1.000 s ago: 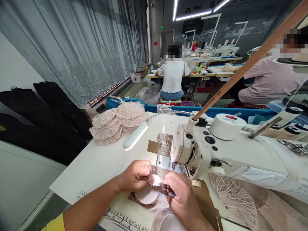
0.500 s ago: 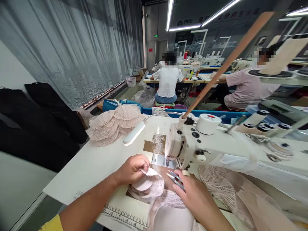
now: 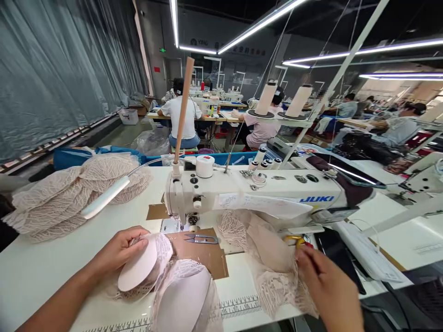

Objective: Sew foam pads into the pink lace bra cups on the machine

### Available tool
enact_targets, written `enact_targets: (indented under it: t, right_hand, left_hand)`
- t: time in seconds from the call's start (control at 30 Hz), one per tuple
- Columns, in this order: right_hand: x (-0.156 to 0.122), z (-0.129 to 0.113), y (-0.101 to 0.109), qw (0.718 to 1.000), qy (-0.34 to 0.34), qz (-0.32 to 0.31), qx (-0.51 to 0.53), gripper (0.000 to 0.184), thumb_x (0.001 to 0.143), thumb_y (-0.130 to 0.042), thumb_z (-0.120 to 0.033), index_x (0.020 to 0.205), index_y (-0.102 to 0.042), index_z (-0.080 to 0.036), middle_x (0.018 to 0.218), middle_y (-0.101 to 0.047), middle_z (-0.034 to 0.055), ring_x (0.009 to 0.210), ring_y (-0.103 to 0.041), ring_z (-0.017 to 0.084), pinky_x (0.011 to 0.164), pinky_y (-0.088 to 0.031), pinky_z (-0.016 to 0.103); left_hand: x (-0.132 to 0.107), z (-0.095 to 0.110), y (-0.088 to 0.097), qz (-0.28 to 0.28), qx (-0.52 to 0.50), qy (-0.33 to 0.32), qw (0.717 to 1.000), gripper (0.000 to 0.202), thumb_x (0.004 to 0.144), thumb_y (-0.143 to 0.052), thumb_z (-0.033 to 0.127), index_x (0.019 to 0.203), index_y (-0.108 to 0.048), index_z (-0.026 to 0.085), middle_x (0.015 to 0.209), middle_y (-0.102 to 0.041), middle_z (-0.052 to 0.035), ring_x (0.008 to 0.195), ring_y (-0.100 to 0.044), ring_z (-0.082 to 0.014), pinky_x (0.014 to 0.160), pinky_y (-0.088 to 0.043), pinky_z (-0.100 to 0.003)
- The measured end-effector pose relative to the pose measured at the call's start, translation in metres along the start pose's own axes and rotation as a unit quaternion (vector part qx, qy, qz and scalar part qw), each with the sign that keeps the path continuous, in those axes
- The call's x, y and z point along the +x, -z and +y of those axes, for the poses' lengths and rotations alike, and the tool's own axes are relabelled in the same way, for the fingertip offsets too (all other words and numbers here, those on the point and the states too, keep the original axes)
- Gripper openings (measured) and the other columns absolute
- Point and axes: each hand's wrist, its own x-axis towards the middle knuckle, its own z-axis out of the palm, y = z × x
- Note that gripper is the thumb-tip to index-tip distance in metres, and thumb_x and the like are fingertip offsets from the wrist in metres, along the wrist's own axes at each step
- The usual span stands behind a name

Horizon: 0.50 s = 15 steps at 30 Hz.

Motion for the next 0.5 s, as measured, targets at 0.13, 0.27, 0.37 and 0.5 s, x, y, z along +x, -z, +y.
enact_targets:
  t: [0.13, 0.27, 0.37, 0.5]
  right_hand:
    - [0.011, 0.037, 0.017, 0.993, -0.046, -0.056, -0.095, 0.024, 0.084, -0.050, -0.041, 0.091, -0.063, -0.023, 0.086, -0.072, 0.0169, 0.073, -0.067, 0.030, 0.062, -0.047, 0.040]
    - [-0.007, 0.033, -0.016, 0.996, -0.036, -0.038, -0.077, 0.050, 0.085, -0.041, -0.059, 0.113, -0.057, -0.021, 0.100, -0.070, 0.0155, 0.081, -0.067, 0.029, 0.067, -0.050, 0.040]
    - [-0.018, 0.006, -0.051, 0.996, 0.006, -0.070, -0.063, 0.060, 0.081, -0.041, -0.060, 0.114, -0.058, -0.013, 0.113, -0.066, 0.0198, 0.096, -0.066, 0.033, 0.076, -0.052, 0.041]
    - [-0.013, -0.026, -0.073, 0.993, 0.053, -0.082, -0.065, 0.059, 0.088, -0.035, -0.055, 0.119, -0.058, -0.010, 0.109, -0.069, 0.0188, 0.098, -0.066, 0.031, 0.077, -0.053, 0.040]
  left_hand:
    - [0.002, -0.002, -0.001, -0.001, 0.004, 0.000, 1.000, 0.035, 0.088, -0.046, 0.045, 0.089, -0.066, 0.017, 0.096, -0.065, -0.0067, 0.088, -0.060, -0.0236, 0.075, -0.045, -0.028]
    - [0.004, -0.003, -0.001, -0.010, 0.014, 0.017, 1.000, 0.039, 0.087, -0.045, 0.050, 0.089, -0.066, 0.017, 0.097, -0.065, -0.0079, 0.087, -0.060, -0.0236, 0.074, -0.047, -0.029]
    - [0.004, -0.006, -0.001, -0.014, 0.022, 0.022, 0.999, 0.039, 0.087, -0.046, 0.051, 0.088, -0.066, 0.018, 0.098, -0.065, -0.0079, 0.087, -0.060, -0.0238, 0.074, -0.047, -0.029]
    - [0.004, -0.009, -0.001, -0.014, 0.019, 0.015, 1.000, 0.035, 0.087, -0.046, 0.047, 0.089, -0.066, 0.018, 0.097, -0.064, -0.0068, 0.087, -0.060, -0.0237, 0.074, -0.047, -0.029]
